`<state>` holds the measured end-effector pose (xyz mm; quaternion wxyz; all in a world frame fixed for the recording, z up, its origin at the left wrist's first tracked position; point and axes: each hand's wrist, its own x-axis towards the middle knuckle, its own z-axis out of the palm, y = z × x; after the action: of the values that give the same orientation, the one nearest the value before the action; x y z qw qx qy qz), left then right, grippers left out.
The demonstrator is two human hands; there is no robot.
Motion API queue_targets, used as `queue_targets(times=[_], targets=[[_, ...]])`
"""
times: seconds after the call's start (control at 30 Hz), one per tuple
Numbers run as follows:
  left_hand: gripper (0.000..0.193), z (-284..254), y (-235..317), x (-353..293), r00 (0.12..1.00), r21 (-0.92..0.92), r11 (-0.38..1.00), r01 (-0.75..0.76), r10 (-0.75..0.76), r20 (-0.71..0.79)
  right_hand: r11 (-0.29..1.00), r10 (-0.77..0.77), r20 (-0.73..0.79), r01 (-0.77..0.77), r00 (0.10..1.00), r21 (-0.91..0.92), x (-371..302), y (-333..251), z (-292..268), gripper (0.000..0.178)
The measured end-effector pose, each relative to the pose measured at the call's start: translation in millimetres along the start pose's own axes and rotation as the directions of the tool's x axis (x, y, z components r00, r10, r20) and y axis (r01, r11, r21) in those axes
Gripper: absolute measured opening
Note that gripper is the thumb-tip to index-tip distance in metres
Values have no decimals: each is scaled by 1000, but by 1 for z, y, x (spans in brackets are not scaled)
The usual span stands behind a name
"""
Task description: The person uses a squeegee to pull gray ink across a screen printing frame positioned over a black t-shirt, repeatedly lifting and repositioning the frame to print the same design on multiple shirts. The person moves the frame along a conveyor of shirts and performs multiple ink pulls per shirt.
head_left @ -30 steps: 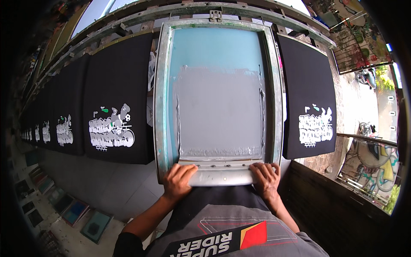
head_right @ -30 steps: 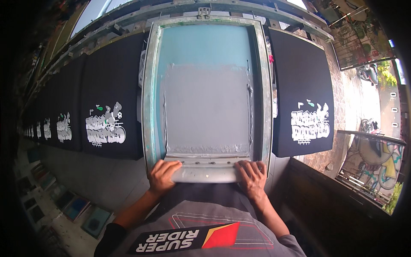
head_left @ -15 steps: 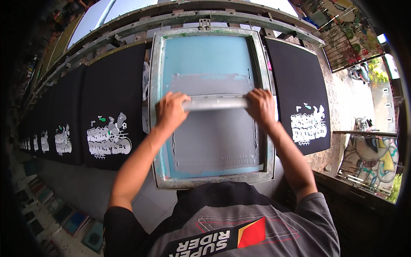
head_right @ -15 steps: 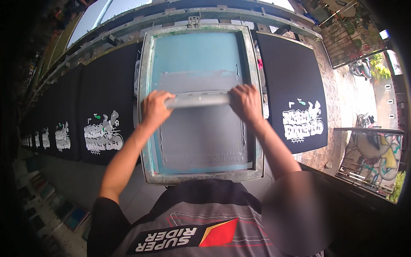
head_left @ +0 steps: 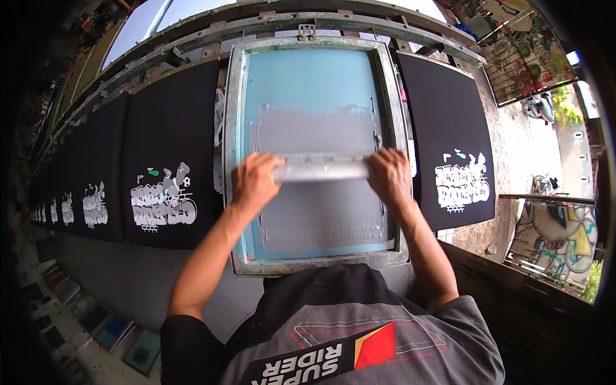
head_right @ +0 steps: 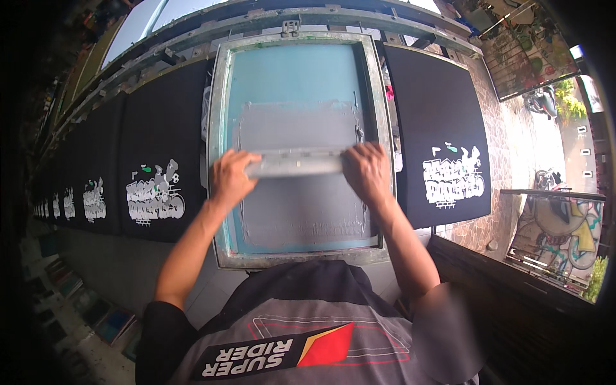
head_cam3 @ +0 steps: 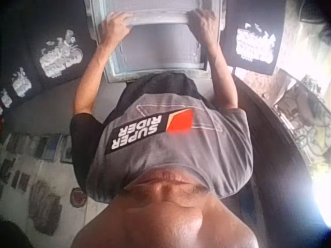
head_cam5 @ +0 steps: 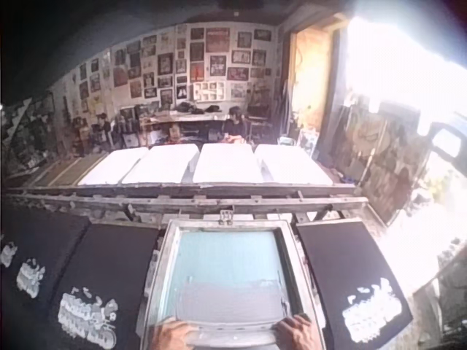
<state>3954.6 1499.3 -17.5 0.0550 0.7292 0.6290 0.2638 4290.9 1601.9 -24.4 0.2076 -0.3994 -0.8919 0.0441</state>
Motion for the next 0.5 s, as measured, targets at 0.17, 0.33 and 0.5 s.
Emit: queue_targets(times=[0.17, 0.33, 0.5], targets=[[53, -8, 63, -132, 999, -54, 998, 32, -30, 41, 999, 42, 34, -43, 999, 30, -134, -64, -25, 31], [41, -1, 75, -153, 997, -45, 999, -18, 15, -71, 999, 10, -31, -11, 999, -31, -161, -77, -28, 39], [50, -33, 78, -129, 995, -93, 994, 60, -53, 81, 999, 34, 118, -33, 992, -8, -142, -76, -54, 48]])
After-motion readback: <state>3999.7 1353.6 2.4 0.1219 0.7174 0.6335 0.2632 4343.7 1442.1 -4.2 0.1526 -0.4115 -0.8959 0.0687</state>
